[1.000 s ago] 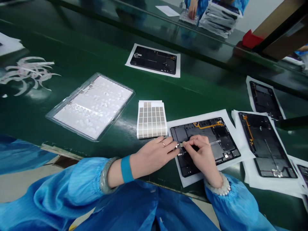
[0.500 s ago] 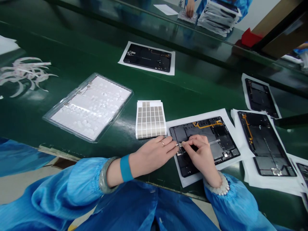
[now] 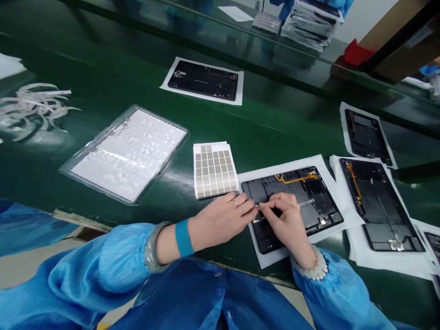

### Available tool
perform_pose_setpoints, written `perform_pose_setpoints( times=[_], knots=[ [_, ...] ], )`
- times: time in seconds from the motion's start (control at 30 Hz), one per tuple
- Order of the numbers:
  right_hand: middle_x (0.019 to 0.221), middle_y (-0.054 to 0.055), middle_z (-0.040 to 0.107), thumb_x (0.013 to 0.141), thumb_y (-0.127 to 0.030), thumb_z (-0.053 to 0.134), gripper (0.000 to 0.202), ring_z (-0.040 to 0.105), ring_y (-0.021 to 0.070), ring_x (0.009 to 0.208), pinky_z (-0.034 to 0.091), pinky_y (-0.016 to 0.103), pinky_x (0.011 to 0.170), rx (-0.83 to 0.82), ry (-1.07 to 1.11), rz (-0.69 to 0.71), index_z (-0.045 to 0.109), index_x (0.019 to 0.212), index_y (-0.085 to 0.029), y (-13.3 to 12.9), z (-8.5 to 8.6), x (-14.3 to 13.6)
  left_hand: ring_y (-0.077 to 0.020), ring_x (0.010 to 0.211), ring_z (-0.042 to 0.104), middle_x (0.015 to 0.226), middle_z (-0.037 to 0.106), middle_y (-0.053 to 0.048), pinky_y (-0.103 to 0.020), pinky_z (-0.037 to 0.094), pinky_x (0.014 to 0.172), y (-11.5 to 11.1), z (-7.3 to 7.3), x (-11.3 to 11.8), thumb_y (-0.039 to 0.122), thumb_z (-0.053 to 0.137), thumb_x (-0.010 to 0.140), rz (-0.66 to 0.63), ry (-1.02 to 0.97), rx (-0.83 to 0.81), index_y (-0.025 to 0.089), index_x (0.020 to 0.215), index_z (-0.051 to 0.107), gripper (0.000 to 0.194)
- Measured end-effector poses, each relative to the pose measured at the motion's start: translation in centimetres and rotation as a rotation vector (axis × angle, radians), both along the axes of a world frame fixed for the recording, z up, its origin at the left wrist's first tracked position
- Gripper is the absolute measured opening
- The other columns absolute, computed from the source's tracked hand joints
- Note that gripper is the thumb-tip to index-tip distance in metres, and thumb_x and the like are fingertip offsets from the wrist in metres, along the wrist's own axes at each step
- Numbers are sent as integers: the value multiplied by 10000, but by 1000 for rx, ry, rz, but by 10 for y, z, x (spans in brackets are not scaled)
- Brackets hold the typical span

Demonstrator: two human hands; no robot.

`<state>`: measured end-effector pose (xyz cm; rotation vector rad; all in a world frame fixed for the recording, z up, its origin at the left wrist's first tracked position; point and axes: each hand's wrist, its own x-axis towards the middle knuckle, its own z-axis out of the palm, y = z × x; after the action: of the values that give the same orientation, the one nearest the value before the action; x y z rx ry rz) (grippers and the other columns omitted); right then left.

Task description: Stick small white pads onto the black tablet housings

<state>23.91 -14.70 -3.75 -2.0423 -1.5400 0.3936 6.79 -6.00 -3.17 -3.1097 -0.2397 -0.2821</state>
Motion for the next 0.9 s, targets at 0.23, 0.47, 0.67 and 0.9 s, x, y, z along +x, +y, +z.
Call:
perform_pose_setpoints(
  times=[0.23, 0.47, 0.67, 0.9],
  knots=[
    [816, 54, 630, 913, -393, 491, 307, 543, 215, 800, 388, 362, 736, -18, -277, 103, 642, 713, -215, -4, 15, 14, -230, 937, 538, 1037, 587, -80, -358, 389, 757, 0, 2, 2, 246, 487, 907, -1, 5, -25, 148, 1161, 541, 277],
    [848, 53, 630, 939, -348, 442, 258, 597, 182, 801, 449, 307, 738, 78, -175, 80, 599, 788, -210, -4, 24, 39, -246, 974, 518, 998, 595, -85, -341, 384, 749, 12, 8, 8, 433, 566, 875, -89, 2, -15, 158, 1042, 594, 324],
    [778, 51, 599, 951, -355, 408, 293, 566, 195, 781, 435, 324, 738, 47, -138, 140, 548, 735, -215, 5, 2, 43, -268, 1066, 485, 1114, 576, -74, -348, 374, 801, 29, 11, 17, 519, 603, 826, -169, 7, -114, 218, 1003, 600, 349],
    [765, 50, 588, 949, -332, 420, 274, 552, 191, 771, 428, 322, 740, 87, -100, 156, 533, 729, -213, 4, -1, 44, -273, 1099, 462, 1206, 546, -58, -376, 339, 854, 35, 9, 18, 558, 564, 836, -157, 28, -158, 250, 1073, 603, 391]
  ],
)
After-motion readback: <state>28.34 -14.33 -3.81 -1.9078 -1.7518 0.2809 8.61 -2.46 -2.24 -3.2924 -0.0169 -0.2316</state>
